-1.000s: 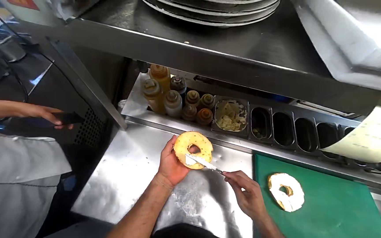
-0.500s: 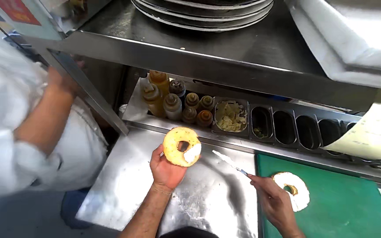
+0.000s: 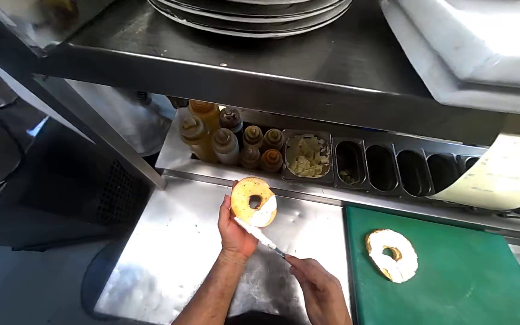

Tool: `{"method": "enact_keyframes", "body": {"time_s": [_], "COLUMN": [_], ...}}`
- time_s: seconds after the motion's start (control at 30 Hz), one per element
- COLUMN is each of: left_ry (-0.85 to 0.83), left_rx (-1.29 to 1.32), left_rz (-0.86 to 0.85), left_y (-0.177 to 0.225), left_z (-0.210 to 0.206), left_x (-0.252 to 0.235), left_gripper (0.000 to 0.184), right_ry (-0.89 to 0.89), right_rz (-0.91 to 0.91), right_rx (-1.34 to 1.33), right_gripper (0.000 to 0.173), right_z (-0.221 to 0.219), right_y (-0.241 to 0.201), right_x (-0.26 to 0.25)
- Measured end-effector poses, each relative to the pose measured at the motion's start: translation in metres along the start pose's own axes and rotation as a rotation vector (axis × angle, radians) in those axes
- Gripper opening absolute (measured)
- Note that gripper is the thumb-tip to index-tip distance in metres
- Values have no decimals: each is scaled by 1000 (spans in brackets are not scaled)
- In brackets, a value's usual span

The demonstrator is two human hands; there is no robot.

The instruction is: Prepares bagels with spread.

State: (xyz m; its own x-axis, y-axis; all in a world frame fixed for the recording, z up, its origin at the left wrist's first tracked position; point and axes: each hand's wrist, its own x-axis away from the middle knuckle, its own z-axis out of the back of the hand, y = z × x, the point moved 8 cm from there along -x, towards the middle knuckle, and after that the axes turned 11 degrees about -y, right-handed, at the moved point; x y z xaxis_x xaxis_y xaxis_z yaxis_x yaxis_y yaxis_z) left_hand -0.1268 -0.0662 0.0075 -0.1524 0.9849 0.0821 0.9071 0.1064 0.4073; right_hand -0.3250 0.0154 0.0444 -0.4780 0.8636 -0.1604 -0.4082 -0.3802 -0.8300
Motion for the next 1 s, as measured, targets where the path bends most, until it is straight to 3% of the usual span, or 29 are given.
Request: {"method": "enact_keyframes", "body": {"time_s": [0.1,0.2,0.33,0.43,0.53,0.63,0.8,0.9,1.0], "left_ry": [13,-9,21,56,36,24,13,28,-57], "left_rx": [138,218,89,107,161,191,85,78,138], "left_rz": [15,-3,161,149,95,75,109,102,30], "left_y": [3,19,19,18,29,34,29,26,39], "left_z": [4,14,44,48,47,49,44,30,8], "left_x": [0,5,17,26,27,27,19,14,10], "left_gripper": [59,57,84,76,66,64,80,71,62], "right_ry": [-10,150,64,-98,-336,-370,28,194,128], "right_rz": [-44,-211,-488,-549,-617,-623,-606,-526,-320], "right_rx": [-288,117,620,877,897,668,-178,-692,-756], "right_gripper": [29,33,33,35,31,25,29,28,36], "right_z": [13,71,127,122,101,86,64,46,44], "right_y": [9,36,66,75,63,61,85,93,82], "right_x": [-17,-53,-125,-167,-189,-189,-141,-113,-92]}}
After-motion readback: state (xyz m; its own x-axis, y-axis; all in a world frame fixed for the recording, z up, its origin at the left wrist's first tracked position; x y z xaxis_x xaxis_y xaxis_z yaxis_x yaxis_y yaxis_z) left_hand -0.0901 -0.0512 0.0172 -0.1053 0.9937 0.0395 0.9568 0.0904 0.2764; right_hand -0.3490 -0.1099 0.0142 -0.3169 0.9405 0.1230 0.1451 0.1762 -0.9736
